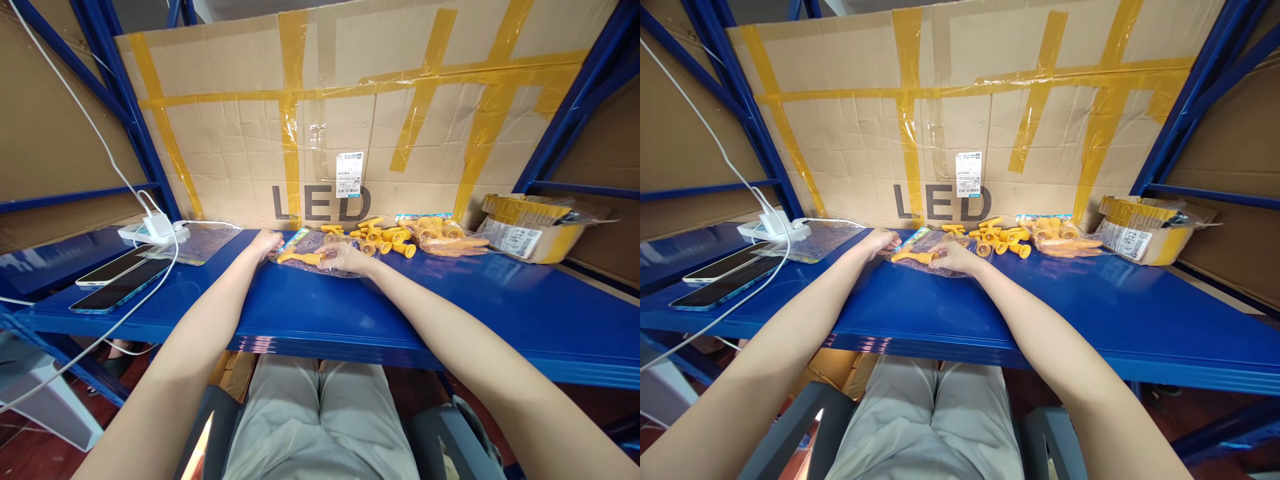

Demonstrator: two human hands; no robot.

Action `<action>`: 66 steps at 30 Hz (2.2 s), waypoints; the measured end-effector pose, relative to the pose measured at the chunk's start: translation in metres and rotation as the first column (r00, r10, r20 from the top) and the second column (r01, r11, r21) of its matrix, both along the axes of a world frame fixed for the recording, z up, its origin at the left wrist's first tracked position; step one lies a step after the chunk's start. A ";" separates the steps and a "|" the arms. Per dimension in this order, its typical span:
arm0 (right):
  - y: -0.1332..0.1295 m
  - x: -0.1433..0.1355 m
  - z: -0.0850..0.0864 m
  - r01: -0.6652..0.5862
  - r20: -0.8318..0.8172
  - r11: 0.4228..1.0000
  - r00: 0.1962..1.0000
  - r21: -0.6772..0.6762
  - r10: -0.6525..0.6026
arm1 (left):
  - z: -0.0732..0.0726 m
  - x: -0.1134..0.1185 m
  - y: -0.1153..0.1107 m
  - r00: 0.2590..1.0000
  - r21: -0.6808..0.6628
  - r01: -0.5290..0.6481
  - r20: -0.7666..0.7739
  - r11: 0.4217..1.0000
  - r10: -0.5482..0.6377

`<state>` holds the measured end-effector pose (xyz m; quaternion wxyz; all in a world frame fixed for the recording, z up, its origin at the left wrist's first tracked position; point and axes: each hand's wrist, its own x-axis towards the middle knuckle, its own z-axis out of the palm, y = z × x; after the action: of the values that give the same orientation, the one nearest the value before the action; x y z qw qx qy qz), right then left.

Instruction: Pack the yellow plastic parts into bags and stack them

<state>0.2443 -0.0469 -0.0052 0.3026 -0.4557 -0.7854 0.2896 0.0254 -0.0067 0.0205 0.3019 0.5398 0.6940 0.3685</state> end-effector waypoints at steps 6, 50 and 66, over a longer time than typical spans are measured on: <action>-0.003 0.000 0.001 -0.023 -0.069 0.996 0.997 -0.088 0.017 | -0.004 -0.006 0.000 0.907 0.113 0.072 -0.420 0.991 -0.018; 0.007 -0.001 0.000 0.056 -0.299 0.986 0.949 -0.155 -0.101 | -0.003 -0.023 0.013 0.604 -0.169 0.055 -0.779 0.984 -0.168; 0.025 0.031 -0.009 0.261 0.331 0.848 0.836 0.462 -0.438 | -0.014 -0.052 0.006 0.698 0.102 -0.111 -0.700 0.989 0.151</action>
<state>0.2756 -0.0218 -0.0138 0.2592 -0.5746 -0.7751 -0.0441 -0.0267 -0.0010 0.0068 -0.0271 0.5965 0.7834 0.1727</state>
